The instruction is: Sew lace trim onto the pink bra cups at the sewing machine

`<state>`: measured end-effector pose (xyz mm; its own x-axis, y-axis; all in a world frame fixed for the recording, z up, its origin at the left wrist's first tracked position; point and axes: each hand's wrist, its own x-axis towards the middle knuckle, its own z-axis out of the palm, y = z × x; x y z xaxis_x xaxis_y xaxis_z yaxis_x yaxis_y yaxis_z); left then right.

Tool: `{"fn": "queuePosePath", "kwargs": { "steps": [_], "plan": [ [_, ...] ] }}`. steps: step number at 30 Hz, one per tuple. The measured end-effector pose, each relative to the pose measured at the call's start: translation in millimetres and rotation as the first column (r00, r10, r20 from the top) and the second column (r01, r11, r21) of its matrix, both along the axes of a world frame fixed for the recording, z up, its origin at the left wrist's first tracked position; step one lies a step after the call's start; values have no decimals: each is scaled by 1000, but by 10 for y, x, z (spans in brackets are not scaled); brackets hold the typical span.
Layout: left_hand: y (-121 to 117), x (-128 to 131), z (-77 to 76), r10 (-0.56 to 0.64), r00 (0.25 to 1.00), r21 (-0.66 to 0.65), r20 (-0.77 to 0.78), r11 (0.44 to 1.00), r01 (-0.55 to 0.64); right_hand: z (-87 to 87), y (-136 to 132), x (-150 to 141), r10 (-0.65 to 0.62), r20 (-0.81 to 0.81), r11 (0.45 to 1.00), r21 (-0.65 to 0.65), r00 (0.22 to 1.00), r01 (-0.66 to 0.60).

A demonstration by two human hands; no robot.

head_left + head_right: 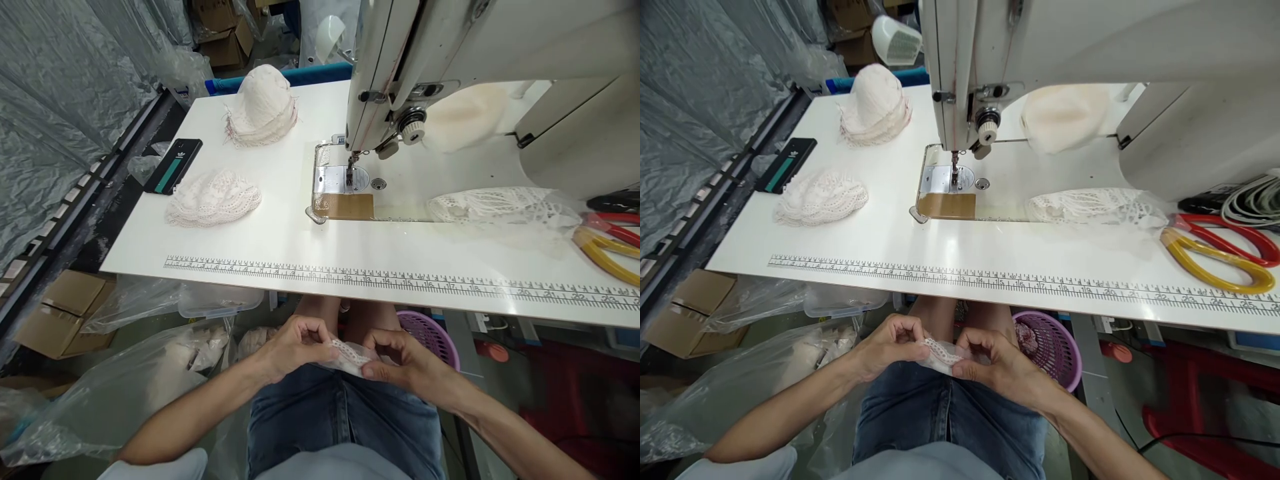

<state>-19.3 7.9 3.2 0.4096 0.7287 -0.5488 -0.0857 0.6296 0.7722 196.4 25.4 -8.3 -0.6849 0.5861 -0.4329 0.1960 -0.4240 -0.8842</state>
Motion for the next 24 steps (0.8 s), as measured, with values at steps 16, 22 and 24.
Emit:
{"fn": "queuePosePath", "kwargs": {
  "steps": [16,22,24],
  "plan": [
    [50,-1,-116,-17,1000,21,-16,1000,18,-115,-13,161,79,-40,995,-52,996,-81],
    [66,-4,-118,80,997,-78,21,994,-79,-147,-29,141,23,-110,996,-84,994,-32],
    [71,3,-109,111,993,-140,46,985,-104,-135,-18,163,21,-108,998,-50,994,-27]
  ]
}}
